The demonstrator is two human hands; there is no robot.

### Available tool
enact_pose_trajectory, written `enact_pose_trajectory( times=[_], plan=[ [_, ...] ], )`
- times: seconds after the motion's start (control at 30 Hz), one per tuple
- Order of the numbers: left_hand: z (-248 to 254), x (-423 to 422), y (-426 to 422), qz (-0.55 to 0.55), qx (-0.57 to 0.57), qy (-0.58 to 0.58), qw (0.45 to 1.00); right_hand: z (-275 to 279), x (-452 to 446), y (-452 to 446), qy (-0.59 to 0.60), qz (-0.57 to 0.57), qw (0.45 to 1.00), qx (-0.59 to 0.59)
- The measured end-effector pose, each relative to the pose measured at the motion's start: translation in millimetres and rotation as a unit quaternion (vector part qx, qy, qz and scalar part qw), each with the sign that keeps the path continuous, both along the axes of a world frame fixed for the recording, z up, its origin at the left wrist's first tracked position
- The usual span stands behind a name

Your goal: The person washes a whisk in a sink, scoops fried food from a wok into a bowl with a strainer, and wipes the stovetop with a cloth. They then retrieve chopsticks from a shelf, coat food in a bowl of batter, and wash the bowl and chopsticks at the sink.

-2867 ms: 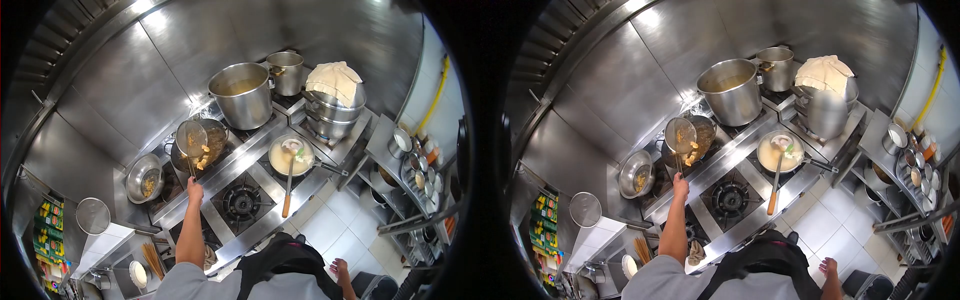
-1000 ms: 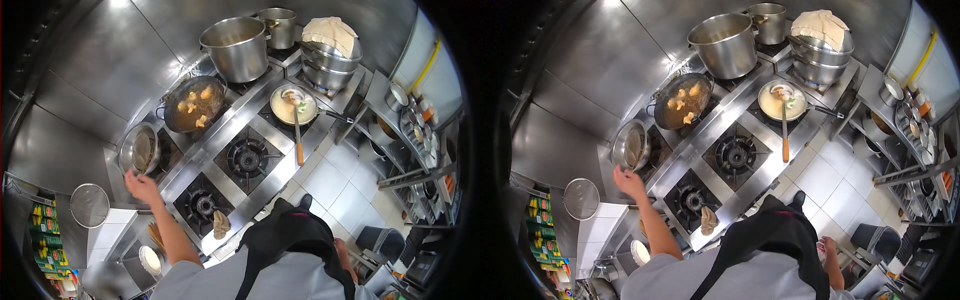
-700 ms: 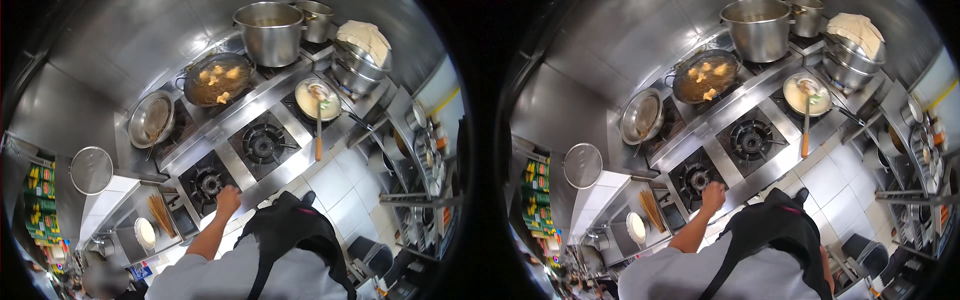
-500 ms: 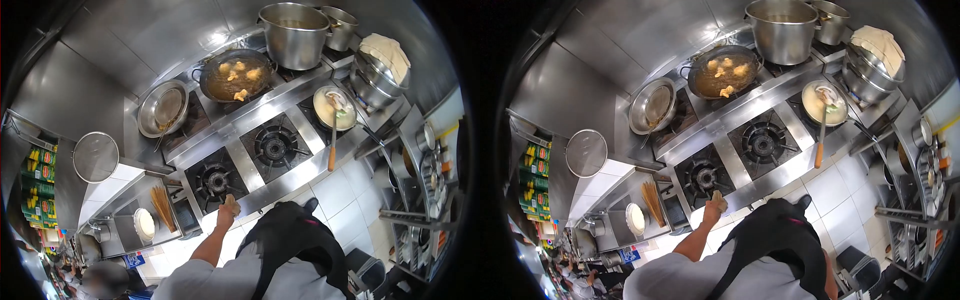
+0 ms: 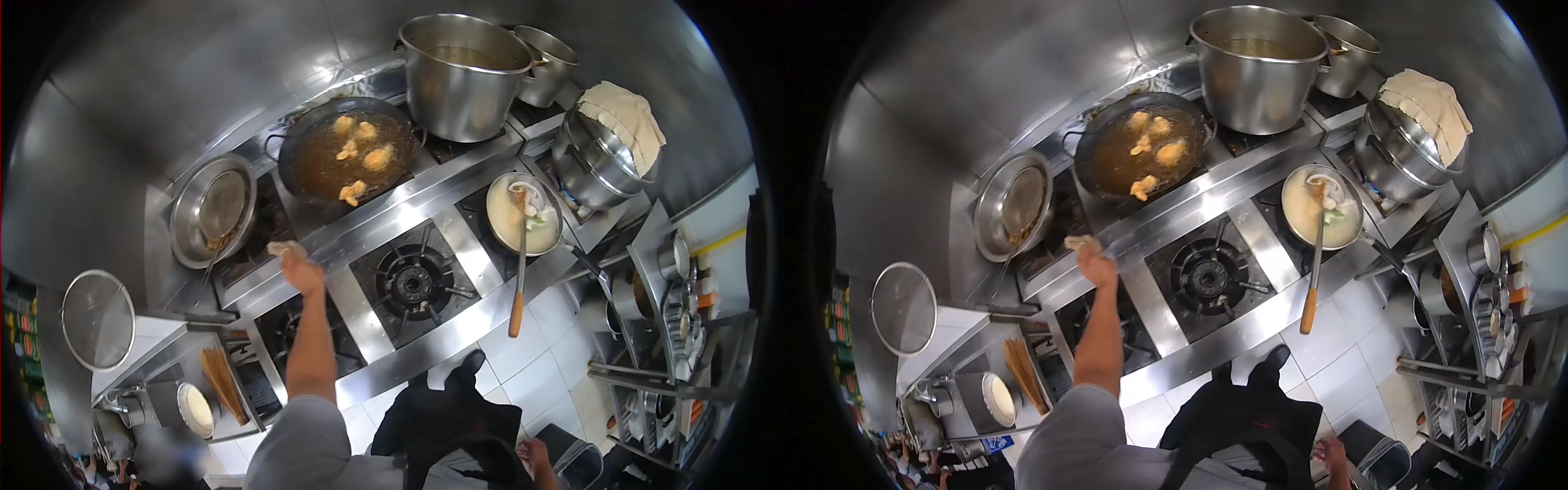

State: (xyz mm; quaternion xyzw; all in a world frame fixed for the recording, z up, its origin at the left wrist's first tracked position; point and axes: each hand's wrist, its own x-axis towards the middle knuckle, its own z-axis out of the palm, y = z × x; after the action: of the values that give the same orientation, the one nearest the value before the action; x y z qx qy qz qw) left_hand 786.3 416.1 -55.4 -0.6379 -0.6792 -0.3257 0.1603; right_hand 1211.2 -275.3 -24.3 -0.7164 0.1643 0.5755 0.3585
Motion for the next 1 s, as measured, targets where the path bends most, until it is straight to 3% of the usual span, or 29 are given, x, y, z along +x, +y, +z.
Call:
enact_pose_trajectory(
  times=[0.07, 0.1, 0.13, 0.17, 0.3, 0.4, 0.5, 0.6, 0.7, 0.8, 0.93, 1.0],
  plan=[
    [22, 96, 1, -0.042, -0.002, -0.042, 0.998, 34, -17, 16, -0.023, -0.003, 0.999, -0.035],
    [6, 134, 14, -0.074, -0.006, -0.098, 0.992, 6, -7, -17, 0.0, 0.059, 0.996, -0.063],
    [-8, 171, 27, -0.105, -0.008, -0.153, 0.983, -12, -9, -41, 0.038, -0.024, 0.998, -0.041],
    [23, 209, 20, -0.145, -0.013, -0.081, 0.986, -29, -10, -65, 0.074, -0.109, 0.991, -0.024],
    [23, 286, 46, -0.294, -0.078, -0.227, 0.925, -6, -20, -71, 0.023, 0.046, 0.996, -0.075],
    [51, 277, 28, -0.322, -0.106, -0.262, 0.903, -3, -7, -61, 0.005, 0.067, 0.996, -0.059],
    [115, 222, -23, -0.311, -0.026, -0.214, 0.926, -8, 4, -43, -0.017, 0.079, 0.996, -0.026],
    [139, 163, -9, -0.295, 0.002, -0.111, 0.949, -7, 16, -26, -0.052, 0.092, 0.994, 0.006],
    [174, 132, 22, -0.31, 0.033, -0.099, 0.945, -15, 26, -15, -0.08, 0.119, 0.989, 0.047],
    [214, 112, -6, -0.303, -0.005, -0.074, 0.95, -22, 29, -2, -0.101, 0.139, 0.982, 0.082],
    [200, 72, -67, -0.228, -0.037, -0.152, 0.961, -22, 38, 8, -0.091, 0.13, 0.984, 0.076],
    [160, 49, -73, -0.191, -0.029, -0.181, 0.964, -18, 39, 11, -0.101, 0.17, 0.978, 0.059]
  ],
)
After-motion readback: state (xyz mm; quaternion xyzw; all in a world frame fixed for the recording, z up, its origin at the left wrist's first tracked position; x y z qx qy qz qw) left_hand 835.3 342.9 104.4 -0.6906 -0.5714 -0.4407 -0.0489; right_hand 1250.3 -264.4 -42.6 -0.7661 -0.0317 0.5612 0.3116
